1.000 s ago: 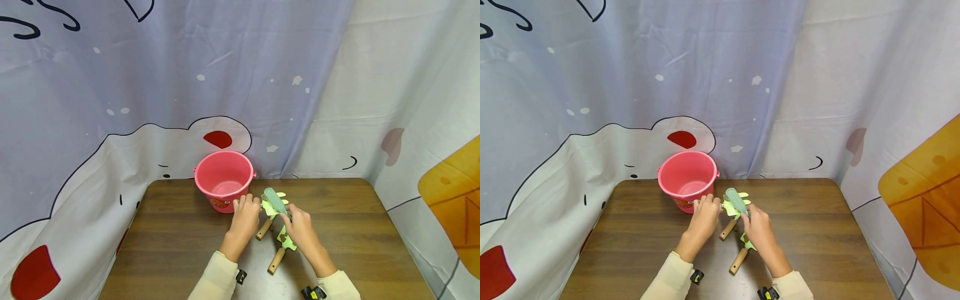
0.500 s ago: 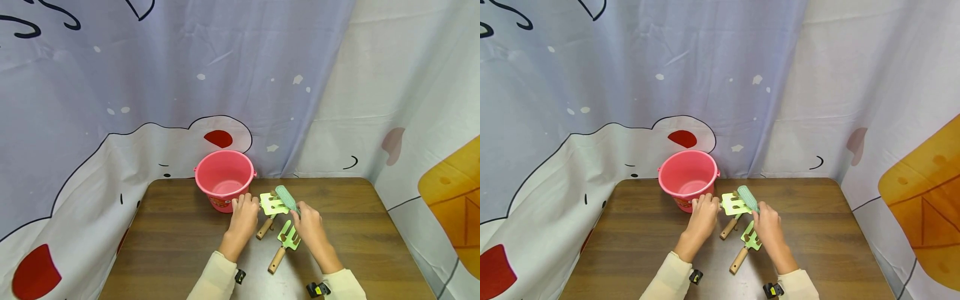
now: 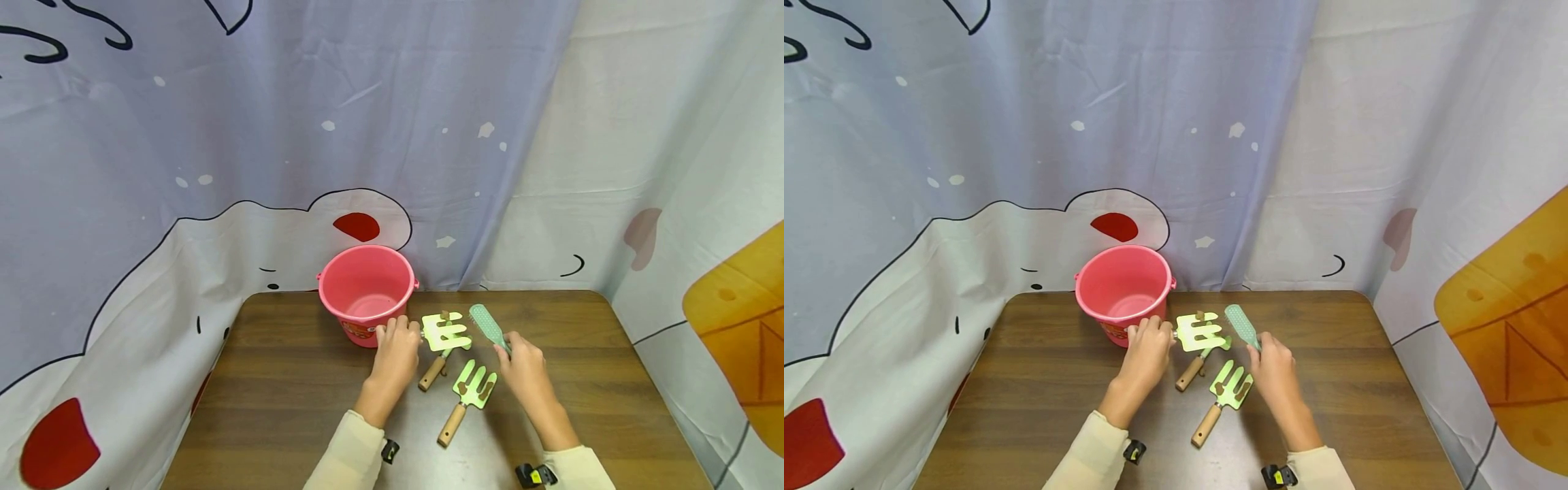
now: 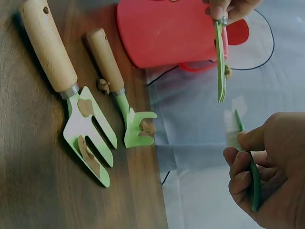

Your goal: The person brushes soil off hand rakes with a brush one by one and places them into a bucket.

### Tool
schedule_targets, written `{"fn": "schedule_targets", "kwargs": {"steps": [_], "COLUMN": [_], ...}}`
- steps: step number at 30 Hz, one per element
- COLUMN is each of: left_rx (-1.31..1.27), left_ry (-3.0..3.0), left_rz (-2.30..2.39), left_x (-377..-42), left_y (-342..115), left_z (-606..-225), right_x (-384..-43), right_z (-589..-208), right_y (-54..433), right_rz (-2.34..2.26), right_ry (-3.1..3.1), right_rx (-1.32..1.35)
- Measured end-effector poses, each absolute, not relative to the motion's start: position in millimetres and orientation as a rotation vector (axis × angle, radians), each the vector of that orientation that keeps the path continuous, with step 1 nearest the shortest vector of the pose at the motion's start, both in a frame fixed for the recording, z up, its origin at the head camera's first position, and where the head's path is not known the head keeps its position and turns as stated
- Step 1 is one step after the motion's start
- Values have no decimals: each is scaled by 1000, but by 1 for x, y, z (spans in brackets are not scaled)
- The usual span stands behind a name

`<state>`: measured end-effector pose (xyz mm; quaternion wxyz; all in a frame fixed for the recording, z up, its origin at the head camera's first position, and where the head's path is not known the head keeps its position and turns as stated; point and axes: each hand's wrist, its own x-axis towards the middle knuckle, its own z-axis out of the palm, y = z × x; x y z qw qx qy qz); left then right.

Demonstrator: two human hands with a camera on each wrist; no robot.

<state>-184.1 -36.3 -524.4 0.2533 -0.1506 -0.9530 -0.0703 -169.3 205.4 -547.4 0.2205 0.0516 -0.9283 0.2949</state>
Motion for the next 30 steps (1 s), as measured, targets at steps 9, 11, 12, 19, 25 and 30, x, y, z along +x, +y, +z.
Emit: {"fn": "schedule_targets", "kwargs": {"steps": [9, 11, 12, 19, 25, 30], "left_rx": [-406, -408, -407, -413, -421, -419], "left_ry": [-2606, -2605, -2604, -2618, -2608, -2592], "left_rz": [-195, -195, -194, -217, -207, -181], "left_x": [-184, -183, -183, -182, -182, -183], "left_y": [-33, -33, -32, -29, -27, -26], "left_z": [-524, -523, -523, -522, -521, -523], "right_x": [-162, -160, -160, -161, -160, -156], "right_z": [-538, -535, -534, -531, -529, -529], "right_y": [193, 189, 187, 175, 164, 152], "right_rz": [927, 956, 969, 1035, 1053, 1053], "right_ry": [-2567, -2580, -2588, -2628, -2685, -2661], "right_rx": [190, 188, 186, 191, 210, 274]}}
